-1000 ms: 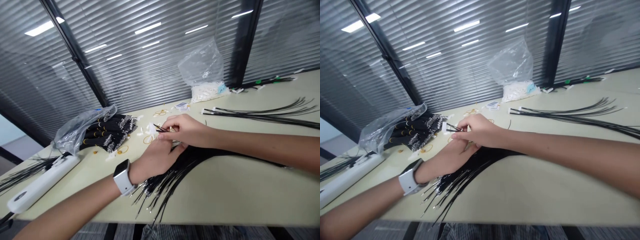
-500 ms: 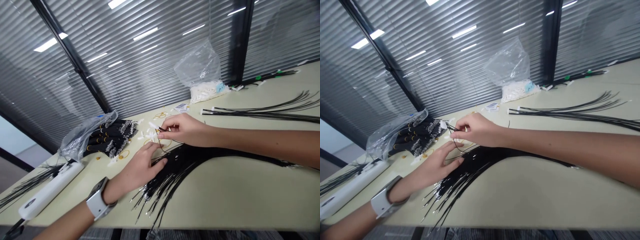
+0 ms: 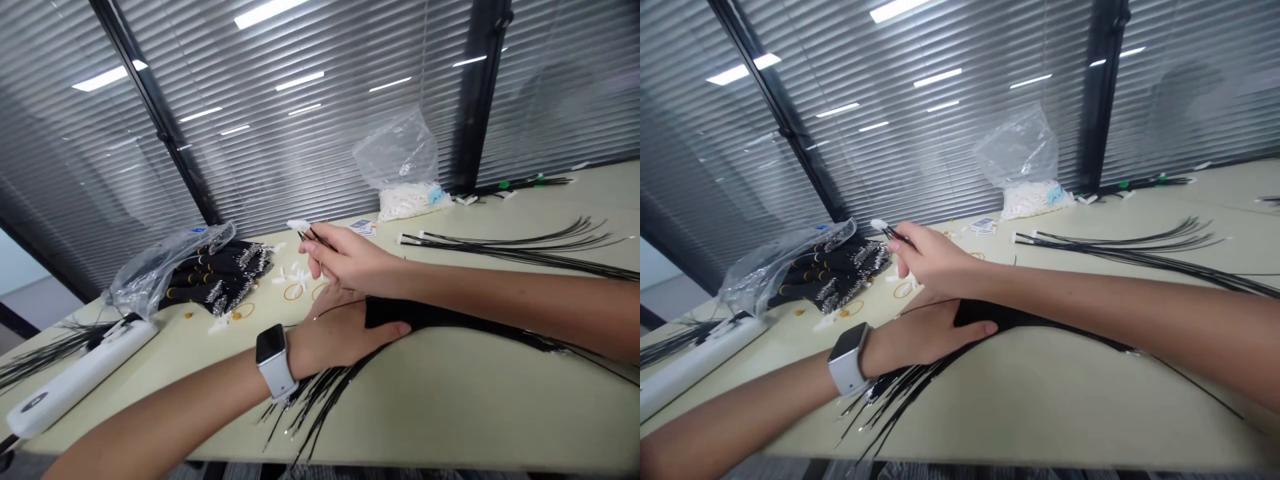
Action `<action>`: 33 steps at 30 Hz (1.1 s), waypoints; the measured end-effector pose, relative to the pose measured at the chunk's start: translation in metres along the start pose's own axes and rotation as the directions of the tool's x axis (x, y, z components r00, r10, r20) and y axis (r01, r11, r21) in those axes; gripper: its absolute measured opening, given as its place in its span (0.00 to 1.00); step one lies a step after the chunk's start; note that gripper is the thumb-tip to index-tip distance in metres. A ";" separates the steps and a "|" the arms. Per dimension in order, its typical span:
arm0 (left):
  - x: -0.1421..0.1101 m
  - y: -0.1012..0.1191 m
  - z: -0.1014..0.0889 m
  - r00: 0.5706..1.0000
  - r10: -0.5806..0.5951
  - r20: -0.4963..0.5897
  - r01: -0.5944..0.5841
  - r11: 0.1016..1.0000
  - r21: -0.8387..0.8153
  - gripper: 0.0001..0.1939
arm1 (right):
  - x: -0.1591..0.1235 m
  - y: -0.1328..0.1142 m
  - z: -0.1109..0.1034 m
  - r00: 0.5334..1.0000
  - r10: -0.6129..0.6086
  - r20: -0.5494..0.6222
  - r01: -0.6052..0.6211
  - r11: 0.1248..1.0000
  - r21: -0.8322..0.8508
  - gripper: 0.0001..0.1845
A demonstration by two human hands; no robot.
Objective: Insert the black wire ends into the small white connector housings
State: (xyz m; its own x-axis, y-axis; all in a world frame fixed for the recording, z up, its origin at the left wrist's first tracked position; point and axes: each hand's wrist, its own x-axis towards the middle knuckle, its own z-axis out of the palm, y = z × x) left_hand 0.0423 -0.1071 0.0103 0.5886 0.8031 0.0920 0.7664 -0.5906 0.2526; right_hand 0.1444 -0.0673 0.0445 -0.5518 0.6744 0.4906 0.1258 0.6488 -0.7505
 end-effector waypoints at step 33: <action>0.003 -0.002 -0.015 0.994 -0.022 -0.108 0.004 0.986 -0.166 0.30 | 0.055 -0.026 -0.137 0.954 -0.218 -0.206 0.066 0.821 -0.567 0.26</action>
State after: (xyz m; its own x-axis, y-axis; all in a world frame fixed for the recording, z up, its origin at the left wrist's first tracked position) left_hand 0.0385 -0.1019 0.0244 0.5403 0.8197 0.1901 0.7153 -0.5664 0.4093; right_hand 0.2239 0.0013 0.1515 -0.3843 0.5742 0.7229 0.5347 0.7767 -0.3328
